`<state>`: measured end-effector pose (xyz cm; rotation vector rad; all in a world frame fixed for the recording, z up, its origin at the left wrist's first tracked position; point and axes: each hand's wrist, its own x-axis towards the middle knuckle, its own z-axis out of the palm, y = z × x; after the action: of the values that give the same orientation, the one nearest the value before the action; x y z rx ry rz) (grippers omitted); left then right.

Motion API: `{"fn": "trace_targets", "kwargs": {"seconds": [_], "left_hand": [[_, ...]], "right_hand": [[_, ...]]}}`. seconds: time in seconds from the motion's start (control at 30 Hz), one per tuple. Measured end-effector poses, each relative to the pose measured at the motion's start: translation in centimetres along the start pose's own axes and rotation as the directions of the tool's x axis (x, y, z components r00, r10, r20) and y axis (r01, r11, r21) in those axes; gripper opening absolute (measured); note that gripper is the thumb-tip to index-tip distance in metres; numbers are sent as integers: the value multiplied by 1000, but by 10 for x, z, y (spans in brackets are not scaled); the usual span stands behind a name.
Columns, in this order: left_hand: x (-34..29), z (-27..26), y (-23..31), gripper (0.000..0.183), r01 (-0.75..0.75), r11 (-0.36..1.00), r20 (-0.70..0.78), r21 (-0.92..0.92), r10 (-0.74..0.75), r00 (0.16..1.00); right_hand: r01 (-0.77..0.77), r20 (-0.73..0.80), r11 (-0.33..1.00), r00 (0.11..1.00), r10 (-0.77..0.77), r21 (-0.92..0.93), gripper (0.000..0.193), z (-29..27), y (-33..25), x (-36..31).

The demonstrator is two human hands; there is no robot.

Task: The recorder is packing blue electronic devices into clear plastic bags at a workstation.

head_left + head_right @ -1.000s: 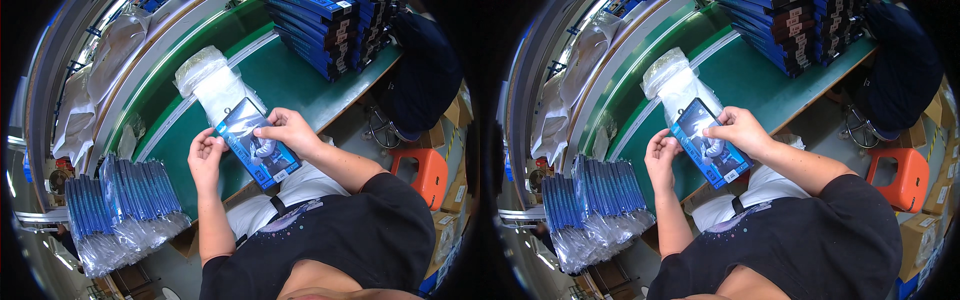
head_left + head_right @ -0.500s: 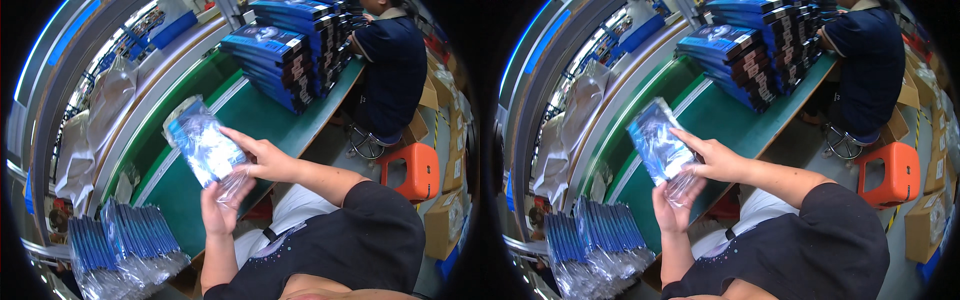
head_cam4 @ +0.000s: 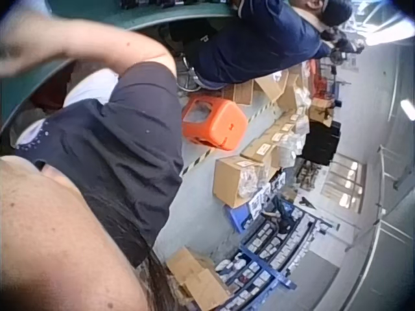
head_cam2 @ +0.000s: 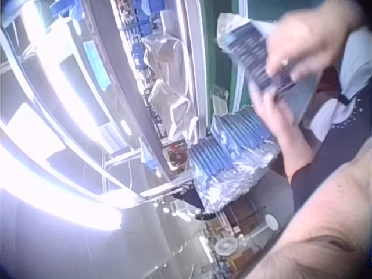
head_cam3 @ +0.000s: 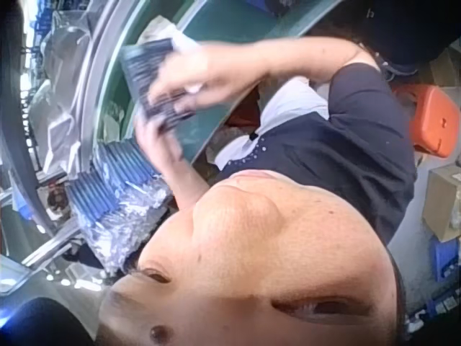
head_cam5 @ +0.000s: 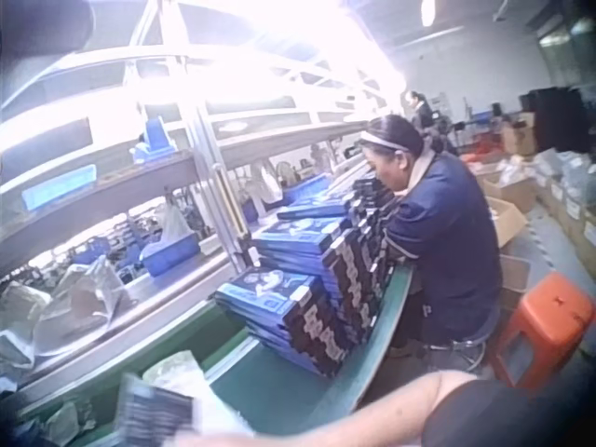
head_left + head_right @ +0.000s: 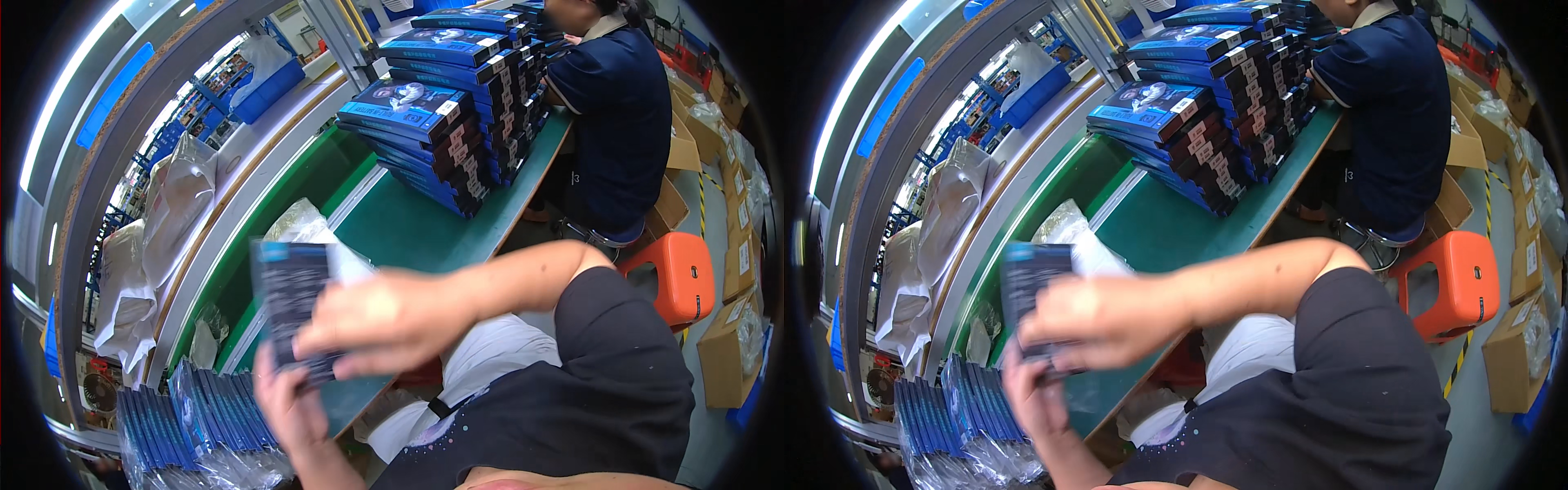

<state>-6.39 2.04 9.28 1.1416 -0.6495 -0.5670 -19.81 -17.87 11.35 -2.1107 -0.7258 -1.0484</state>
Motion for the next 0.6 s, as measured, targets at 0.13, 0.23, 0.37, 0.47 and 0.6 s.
{"fn": "trace_targets", "kwargs": {"seconds": [0.13,0.23,0.37,0.47,0.6], "left_hand": [[-33,-30,75,51,-322,659,-322,680,663,676],[-41,-71,99,46,74,-36,-14,997,809,588],[-34,-131,99,48,349,-304,-153,886,520,840],[-26,-134,97,51,410,-325,-223,852,482,847],[-26,-134,85,52,553,-505,-44,663,711,702]], "right_hand": [[41,-228,717,934,-275,-696,40,-112,26,39],[-281,-317,354,947,-47,-892,46,-184,49,58],[-617,-375,236,692,617,-751,66,-248,79,35],[-549,-388,19,614,688,-835,71,-239,78,27],[-610,-381,37,539,751,-792,76,-233,73,45]]}}
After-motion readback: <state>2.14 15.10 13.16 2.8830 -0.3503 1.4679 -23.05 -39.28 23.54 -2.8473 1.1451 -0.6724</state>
